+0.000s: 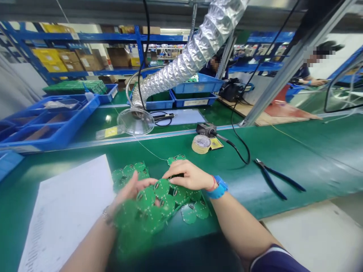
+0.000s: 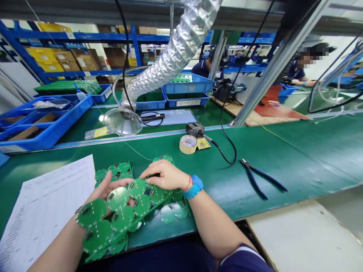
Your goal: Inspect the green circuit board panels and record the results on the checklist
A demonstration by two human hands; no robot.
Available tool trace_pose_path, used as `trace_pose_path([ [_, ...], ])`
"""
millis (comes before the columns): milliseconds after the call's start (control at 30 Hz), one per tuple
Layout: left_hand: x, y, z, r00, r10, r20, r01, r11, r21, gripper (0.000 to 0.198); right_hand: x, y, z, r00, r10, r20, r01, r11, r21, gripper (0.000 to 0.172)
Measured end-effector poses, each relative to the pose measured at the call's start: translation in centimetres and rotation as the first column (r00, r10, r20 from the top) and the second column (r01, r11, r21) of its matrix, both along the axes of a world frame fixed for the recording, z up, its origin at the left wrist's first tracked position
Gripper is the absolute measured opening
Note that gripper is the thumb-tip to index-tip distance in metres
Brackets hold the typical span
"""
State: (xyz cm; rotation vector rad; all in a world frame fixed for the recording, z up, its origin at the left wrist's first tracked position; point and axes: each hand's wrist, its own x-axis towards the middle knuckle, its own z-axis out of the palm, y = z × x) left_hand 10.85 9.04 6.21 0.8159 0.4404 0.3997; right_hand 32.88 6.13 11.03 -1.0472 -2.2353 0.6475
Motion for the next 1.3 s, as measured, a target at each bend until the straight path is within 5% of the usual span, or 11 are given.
trace_pose_path([
  [100,0.3,-0.1,0.2,0.992,-0.112,-0.066,0.12,0.982,0.148,0.052,-0.3,-0.1,-0.2,0.99,-0.02,0.138,0.005,0.995,0.104,0.021],
  [200,0.6,-0.2,0.0,0.99,-0.125,-0.065,0.135,0.973,0.189,0.06,-0.1,0.1,-0.5,0.978,-0.198,0.07,0.168,0.938,0.305,0.027],
  [300,0.8,-0.3,-0.1,0.996,0.084,0.025,-0.087,0.979,0.185,0.062,0.3,0.4,-0.5,0.846,-0.457,-0.274,0.532,0.754,0.386,0.025],
  [367,0.9,-0.2,0.1,0.964,0.252,0.083,-0.264,0.946,0.189,0.063,0.5,0.6,-0.5,0.683,-0.542,-0.49,0.7,0.678,0.226,0.022],
  [433,1.0,-0.1,0.3,0.926,0.35,0.14,-0.372,0.909,0.19,0.059,0.3,0.7,-0.7,0.612,-0.55,-0.568,0.658,0.753,-0.021,0.022],
  [500,1.1,0.0,0.5,0.903,0.384,0.19,-0.417,0.891,0.181,0.053,-0.4,0.6,-0.9,0.66,-0.507,-0.554,0.468,0.855,-0.225,0.024],
  [567,1.1,0.0,0.5,0.894,0.387,0.226,-0.429,0.886,0.176,0.049,-1.2,0.3,-1.2,0.728,-0.445,-0.521,0.311,0.892,-0.328,0.026],
  [700,1.2,-0.2,0.3,0.898,0.357,0.257,-0.406,0.897,0.176,0.047,-2.5,-0.4,-1.6,0.77,-0.404,-0.495,0.231,0.898,-0.374,0.025],
  [1300,1.2,-0.6,0.5,0.898,0.34,0.279,-0.395,0.903,0.17,0.047,-2.9,-0.9,-1.2,0.784,-0.418,-0.459,0.245,0.888,-0.39,0.022],
])
